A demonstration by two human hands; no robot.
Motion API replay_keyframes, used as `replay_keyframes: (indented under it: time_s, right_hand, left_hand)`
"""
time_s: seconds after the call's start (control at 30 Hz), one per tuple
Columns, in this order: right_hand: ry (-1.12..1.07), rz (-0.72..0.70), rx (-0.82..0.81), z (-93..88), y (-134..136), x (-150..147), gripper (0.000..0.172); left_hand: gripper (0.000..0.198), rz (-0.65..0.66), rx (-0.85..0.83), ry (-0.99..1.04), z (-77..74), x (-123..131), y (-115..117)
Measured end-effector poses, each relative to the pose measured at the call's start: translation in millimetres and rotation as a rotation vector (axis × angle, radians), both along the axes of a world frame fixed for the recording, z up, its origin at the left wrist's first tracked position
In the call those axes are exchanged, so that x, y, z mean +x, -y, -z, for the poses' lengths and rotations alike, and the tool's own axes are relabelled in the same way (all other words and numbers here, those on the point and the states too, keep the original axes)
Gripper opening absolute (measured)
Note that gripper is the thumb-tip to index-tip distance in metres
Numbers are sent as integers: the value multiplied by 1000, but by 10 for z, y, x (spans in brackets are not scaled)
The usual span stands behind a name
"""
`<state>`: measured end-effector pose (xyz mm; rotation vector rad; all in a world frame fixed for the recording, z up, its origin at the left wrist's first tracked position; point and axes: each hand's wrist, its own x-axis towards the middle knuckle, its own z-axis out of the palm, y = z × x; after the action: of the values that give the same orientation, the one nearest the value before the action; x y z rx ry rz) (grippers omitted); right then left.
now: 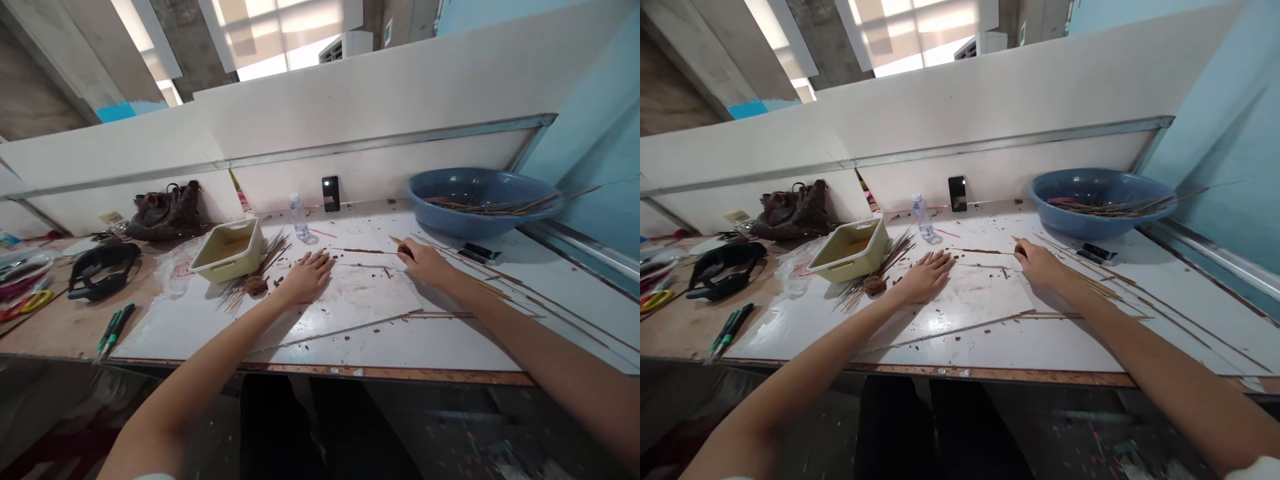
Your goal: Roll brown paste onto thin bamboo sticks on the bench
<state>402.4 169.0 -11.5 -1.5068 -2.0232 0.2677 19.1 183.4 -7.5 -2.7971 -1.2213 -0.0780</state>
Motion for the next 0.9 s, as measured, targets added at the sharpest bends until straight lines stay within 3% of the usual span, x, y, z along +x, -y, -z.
replay_keyframes:
  time_s: [0.2,0.3,0.47,0.57,0.7,0.8,0.9]
  right_hand:
    - [17,3,22,-16,23,-31,15]
    - [14,-44,22,-34,48,-37,15]
    - [48,-284,-10,-22,159,-144,18]
    - [95,-359,16,-4,238,-270,16]
    - [197,-409,106,-43,347,-403,14]
    - [298,-402,141,-80,457,-491,16]
    - [314,-363,168,-45,604,-640,26]
  left_hand:
    - [49,-233,263,-32,-179,-34,-135]
    - [40,-244,305,35,-326,65,-46]
    - [40,-319,304,244,-505,253,246]
    - [44,-305,169,228,-416,390,485]
    - [52,-200,55,154,-98,612,823]
    - [59,-205,23,123,128,738,1029]
    - [61,-230,16,134,228,777,1149]
